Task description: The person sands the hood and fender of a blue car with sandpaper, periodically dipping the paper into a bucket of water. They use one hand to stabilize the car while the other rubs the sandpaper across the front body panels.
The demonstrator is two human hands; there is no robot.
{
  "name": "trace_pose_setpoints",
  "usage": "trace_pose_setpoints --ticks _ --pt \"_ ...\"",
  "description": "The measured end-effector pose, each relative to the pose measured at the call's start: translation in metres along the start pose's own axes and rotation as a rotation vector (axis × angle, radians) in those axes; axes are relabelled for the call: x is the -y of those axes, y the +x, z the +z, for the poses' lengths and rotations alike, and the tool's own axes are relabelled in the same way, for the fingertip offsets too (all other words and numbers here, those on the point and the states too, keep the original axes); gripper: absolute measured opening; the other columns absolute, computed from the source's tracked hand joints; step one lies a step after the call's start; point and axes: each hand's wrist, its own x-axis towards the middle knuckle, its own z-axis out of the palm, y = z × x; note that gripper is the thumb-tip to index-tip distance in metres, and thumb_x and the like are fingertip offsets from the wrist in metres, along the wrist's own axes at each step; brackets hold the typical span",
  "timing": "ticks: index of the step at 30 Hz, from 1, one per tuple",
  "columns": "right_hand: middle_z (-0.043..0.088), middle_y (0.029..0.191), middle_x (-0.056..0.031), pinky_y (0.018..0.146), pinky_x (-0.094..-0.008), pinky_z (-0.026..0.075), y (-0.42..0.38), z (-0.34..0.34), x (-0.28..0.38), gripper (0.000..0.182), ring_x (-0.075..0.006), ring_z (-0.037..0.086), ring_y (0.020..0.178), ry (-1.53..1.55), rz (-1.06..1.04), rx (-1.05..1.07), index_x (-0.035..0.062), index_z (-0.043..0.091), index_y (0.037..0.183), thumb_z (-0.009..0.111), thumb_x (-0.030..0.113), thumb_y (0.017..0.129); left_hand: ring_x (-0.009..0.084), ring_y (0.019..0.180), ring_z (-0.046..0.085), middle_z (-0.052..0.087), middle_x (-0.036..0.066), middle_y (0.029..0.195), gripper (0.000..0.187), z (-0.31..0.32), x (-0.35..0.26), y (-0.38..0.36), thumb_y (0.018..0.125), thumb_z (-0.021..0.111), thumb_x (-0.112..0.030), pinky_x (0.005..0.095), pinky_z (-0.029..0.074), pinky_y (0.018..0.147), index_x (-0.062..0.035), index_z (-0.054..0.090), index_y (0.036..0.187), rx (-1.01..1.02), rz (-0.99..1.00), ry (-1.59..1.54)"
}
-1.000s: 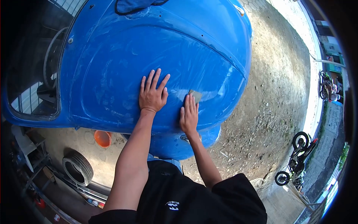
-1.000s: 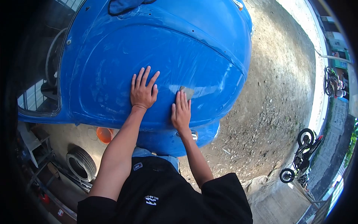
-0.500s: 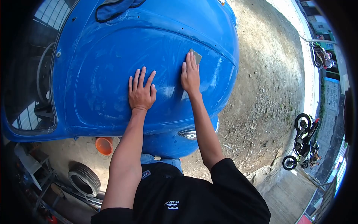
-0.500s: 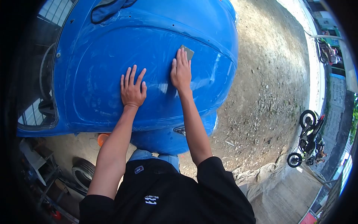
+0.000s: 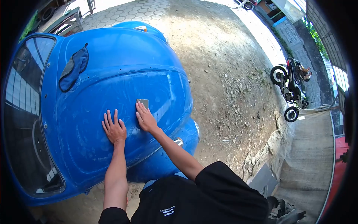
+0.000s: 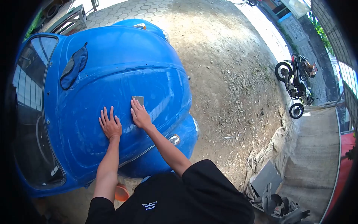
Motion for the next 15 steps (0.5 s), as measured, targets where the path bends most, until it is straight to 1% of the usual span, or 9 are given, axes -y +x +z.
trace_pose_setpoints --ticks 2,3,4,6,8,10,12,14,15 --pt "0.027 0.168 -0.0134 0.125 -0.0504 0.022 -0.038 0.012 0.002 0.056 -0.0313 0.025 0.155 0.01 -0.012 0.101 0.0066 0.029 0.161 0.036 0.029 0.11 0.0278 0.153 0.03 0.035 0.006 0.165 0.053 0.0 0.0 0.013 0.103 0.046 -0.029 0.0508 0.02 0.125 -0.0307 0.041 0.156 -0.045 0.021 -0.008" --pt "0.023 0.17 -0.012 0.126 -0.0508 0.019 -0.069 0.016 0.003 0.057 -0.0303 0.02 0.157 0.016 -0.028 0.17 0.0106 0.025 0.163 0.036 0.03 0.11 0.0278 0.153 0.03 0.035 0.006 0.165 0.052 0.003 0.001 0.011 0.103 0.046 -0.029 0.0508 0.021 0.125 -0.0305 0.042 0.155 -0.056 0.031 -0.012" --pt "0.024 0.169 -0.0113 0.125 -0.0506 0.021 -0.103 0.023 0.0 0.058 -0.0297 0.023 0.156 -0.036 -0.058 0.165 0.0089 0.025 0.162 0.037 0.029 0.11 0.0278 0.153 0.031 0.036 0.006 0.165 0.052 0.003 0.002 0.007 0.103 0.047 -0.028 0.0509 0.021 0.125 -0.0304 0.043 0.155 -0.054 0.035 -0.014" --pt "0.024 0.169 -0.0105 0.125 -0.0514 0.022 -0.164 0.032 -0.005 0.057 -0.0289 0.022 0.156 -0.06 -0.075 0.181 0.0091 0.024 0.162 0.035 0.03 0.11 0.0286 0.152 0.031 0.037 0.007 0.164 0.05 0.001 0.003 0.006 0.102 0.051 -0.026 0.0513 0.022 0.125 -0.0264 0.047 0.152 -0.07 0.049 -0.097" --pt "0.024 0.169 -0.01 0.125 -0.0515 0.022 -0.194 0.044 -0.003 0.057 -0.0287 0.022 0.156 -0.087 -0.072 0.179 0.0089 0.024 0.162 0.035 0.031 0.111 0.0291 0.152 0.032 0.038 0.008 0.163 0.049 0.008 0.011 0.005 0.101 0.053 -0.025 0.0516 0.022 0.125 -0.024 0.049 0.15 -0.065 0.067 -0.153" --pt "0.024 0.17 -0.0092 0.125 -0.0513 0.022 -0.203 0.042 0.002 0.057 -0.0285 0.021 0.157 -0.138 -0.061 0.187 0.0088 0.024 0.162 0.034 0.032 0.111 0.0306 0.152 0.033 0.04 0.01 0.162 0.049 0.007 0.015 -0.002 0.1 0.053 -0.027 0.0534 0.021 0.125 -0.0228 0.052 0.149 -0.035 0.1 -0.264" --pt "0.021 0.17 -0.0098 0.125 -0.0521 0.021 -0.182 0.045 0.006 0.058 -0.0283 0.019 0.157 -0.161 -0.041 0.196 0.0089 0.022 0.163 0.033 0.033 0.111 0.0308 0.152 0.032 0.039 0.01 0.163 0.05 -0.002 0.027 -0.018 0.1 0.052 -0.026 0.0532 0.021 0.125 -0.023 0.05 0.15 0.02 0.117 -0.339" --pt "0.018 0.171 -0.0099 0.126 -0.0532 0.019 -0.146 0.042 0.009 0.059 -0.0286 0.017 0.158 -0.107 -0.041 0.186 0.0094 0.02 0.163 0.033 0.033 0.111 0.0306 0.152 0.032 0.038 0.01 0.164 0.051 -0.007 0.045 -0.068 0.101 0.05 -0.025 0.0529 0.02 0.125 -0.0232 0.049 0.151 -0.018 0.128 -0.194" --pt "0.019 0.171 -0.0107 0.125 -0.0533 0.021 -0.128 0.036 0.017 0.06 -0.0287 0.018 0.157 -0.094 0.015 0.185 0.0093 0.02 0.163 0.034 0.034 0.111 0.0305 0.152 0.032 0.037 0.009 0.164 0.052 -0.01 0.045 -0.083 0.101 0.049 -0.024 0.0528 0.02 0.125 -0.0233 0.048 0.152 -0.039 0.127 -0.122"
